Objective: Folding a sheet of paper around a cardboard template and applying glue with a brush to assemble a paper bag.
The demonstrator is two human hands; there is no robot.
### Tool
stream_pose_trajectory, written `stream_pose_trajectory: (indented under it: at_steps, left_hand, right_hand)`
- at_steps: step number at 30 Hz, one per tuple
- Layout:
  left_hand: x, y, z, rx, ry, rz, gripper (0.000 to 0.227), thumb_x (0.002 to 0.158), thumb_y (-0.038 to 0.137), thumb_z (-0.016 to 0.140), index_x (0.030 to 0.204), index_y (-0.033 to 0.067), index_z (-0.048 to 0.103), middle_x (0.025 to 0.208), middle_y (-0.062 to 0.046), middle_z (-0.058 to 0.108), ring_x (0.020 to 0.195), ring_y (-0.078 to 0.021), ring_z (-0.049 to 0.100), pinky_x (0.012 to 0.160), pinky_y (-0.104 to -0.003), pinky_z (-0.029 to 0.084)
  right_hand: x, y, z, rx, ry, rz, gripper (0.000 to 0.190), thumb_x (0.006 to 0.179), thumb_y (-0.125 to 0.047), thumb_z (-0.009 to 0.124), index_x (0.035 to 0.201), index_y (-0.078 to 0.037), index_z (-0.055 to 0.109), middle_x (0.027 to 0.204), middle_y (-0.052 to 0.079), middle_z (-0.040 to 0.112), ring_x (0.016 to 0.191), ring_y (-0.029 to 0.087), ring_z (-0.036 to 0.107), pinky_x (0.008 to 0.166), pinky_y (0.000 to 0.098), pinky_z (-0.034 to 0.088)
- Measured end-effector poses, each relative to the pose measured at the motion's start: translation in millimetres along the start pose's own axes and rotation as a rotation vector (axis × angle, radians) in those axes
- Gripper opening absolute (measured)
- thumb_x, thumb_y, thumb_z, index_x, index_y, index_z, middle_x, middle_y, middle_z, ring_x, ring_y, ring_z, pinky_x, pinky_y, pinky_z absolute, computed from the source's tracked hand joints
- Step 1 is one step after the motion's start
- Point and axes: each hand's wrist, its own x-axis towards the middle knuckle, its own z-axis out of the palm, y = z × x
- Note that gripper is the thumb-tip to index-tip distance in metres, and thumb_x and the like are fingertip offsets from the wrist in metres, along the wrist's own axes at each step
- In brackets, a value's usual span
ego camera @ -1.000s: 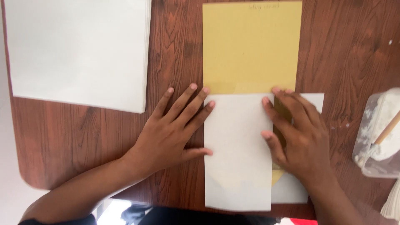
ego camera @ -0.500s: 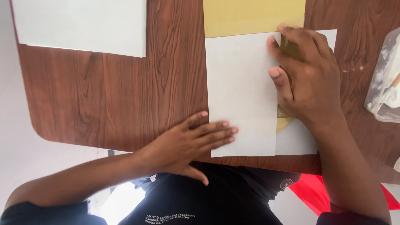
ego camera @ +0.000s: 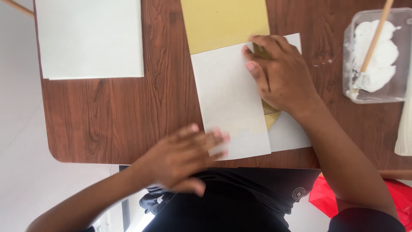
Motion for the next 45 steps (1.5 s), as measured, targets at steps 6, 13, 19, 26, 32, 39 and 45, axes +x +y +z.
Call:
stream_pose_trajectory:
  at_steps: [6, 13, 19, 26, 32, 39, 45]
  left_hand:
    - [92, -50, 2, 0.375, -0.037, -0.480, 0.080, 0.113, 0.065, 0.039, 0.167, 0.0092, 0.017, 0.173, -0.016, 0.012, 0.162, -0.0334, 0.010, 0.132, -0.055, 0.006]
    - [104, -65, 36, 0.282, -0.115, -0.466, 0.113, 0.093, 0.090, 0.035, 0.167, 0.0081, 0.009, 0.174, -0.016, 0.005, 0.162, -0.0302, 0.002, 0.128, -0.057, -0.007]
    - [107, -63, 35, 0.272, -0.086, -0.484, 0.132, 0.078, 0.102, 0.040, 0.167, 0.0068, 0.014, 0.173, -0.018, 0.007, 0.162, -0.0317, 0.004, 0.127, -0.058, -0.005]
    - [107, -68, 40, 0.285, -0.013, -0.463, 0.128, 0.079, 0.098, 0.043, 0.166, 0.0074, 0.017, 0.173, -0.018, 0.010, 0.161, -0.0328, 0.007, 0.127, -0.059, -0.001]
    - [105, -70, 43, 0.301, 0.068, -0.446, 0.132, 0.074, 0.100, 0.046, 0.163, 0.0051, 0.025, 0.171, -0.019, 0.017, 0.160, -0.0330, 0.013, 0.127, -0.061, 0.004]
    - [104, -71, 47, 0.245, 0.096, -0.453, 0.133, 0.072, 0.100, 0.049, 0.163, 0.0060, 0.026, 0.171, -0.018, 0.017, 0.160, -0.0309, 0.012, 0.127, -0.060, 0.001]
    - [100, -72, 50, 0.261, 0.140, -0.439, 0.133, 0.072, 0.101, 0.045, 0.163, 0.0057, 0.026, 0.171, -0.018, 0.019, 0.160, -0.0311, 0.014, 0.127, -0.060, 0.003]
  right_hand:
    - [0, 3, 0, 0.047, -0.006, 0.017, 0.058, 0.115, -0.036, 0.026, 0.131, -0.002, 0.071, 0.139, 0.011, 0.059, 0.124, 0.033, 0.051, 0.094, 0.0542, 0.045]
    - [1, 3, -4, 0.107, -0.031, 0.061, 0.042, 0.111, -0.029, 0.041, 0.124, 0.002, 0.067, 0.138, 0.011, 0.058, 0.127, 0.032, 0.050, 0.096, 0.0568, 0.045]
    - [1, 6, -10, 0.076, -0.015, 0.014, 0.045, 0.113, -0.031, 0.040, 0.131, -0.002, 0.068, 0.139, 0.014, 0.058, 0.128, 0.032, 0.051, 0.094, 0.0539, 0.047]
    - [-23, -21, -65, 0.180, 0.092, 0.255, 0.036, 0.110, -0.024, 0.048, 0.127, 0.002, 0.066, 0.125, 0.015, 0.063, 0.117, 0.032, 0.059, 0.096, 0.0452, 0.047]
    - [-97, -58, -39, -0.021, 0.125, 0.808, 0.030, 0.102, -0.028, 0.059, 0.121, -0.007, 0.068, 0.113, 0.014, 0.065, 0.102, 0.036, 0.063, 0.084, 0.0499, 0.049]
    - [-114, -79, -14, 0.001, 0.185, 1.026, 0.032, 0.097, -0.031, 0.065, 0.117, -0.005, 0.066, 0.118, 0.012, 0.058, 0.103, 0.028, 0.062, 0.087, 0.0429, 0.052]
    - [-115, -73, -4, 0.009, 0.219, 0.965, 0.034, 0.094, -0.033, 0.069, 0.106, -0.001, 0.067, 0.123, 0.011, 0.056, 0.118, 0.029, 0.054, 0.098, 0.0425, 0.047]
